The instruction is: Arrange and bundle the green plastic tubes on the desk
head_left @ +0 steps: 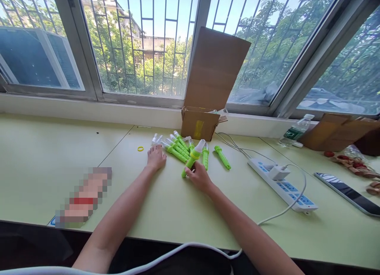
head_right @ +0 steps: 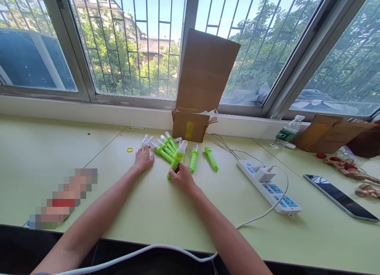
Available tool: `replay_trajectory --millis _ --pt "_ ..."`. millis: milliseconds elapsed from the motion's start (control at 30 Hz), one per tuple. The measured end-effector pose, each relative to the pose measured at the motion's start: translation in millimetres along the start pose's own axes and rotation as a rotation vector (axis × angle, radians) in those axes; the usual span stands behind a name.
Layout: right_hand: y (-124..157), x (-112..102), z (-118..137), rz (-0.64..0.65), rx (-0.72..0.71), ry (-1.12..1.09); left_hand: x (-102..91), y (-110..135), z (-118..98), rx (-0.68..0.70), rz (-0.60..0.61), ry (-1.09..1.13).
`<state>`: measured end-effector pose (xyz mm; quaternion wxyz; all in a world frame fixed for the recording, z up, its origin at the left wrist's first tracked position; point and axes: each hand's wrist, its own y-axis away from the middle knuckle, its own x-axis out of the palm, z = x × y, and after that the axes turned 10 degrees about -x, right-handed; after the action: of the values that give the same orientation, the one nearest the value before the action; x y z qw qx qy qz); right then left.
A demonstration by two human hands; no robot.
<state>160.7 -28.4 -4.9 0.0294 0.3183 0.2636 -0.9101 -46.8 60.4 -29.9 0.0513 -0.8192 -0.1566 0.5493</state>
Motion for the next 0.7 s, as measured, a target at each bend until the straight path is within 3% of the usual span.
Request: replay_trajectory --millis 200,700 --pt "0.0 -0.2 0.6 0.004 -0.006 0.007 -2.4 -9.4 -3.9 0.051 -0.108 -0.064" --pt "0.7 -0.6 -0.8 0.011 0.011 -0.008 -3.2 -11.4 -0.2 0.033 -0.15 -0.068"
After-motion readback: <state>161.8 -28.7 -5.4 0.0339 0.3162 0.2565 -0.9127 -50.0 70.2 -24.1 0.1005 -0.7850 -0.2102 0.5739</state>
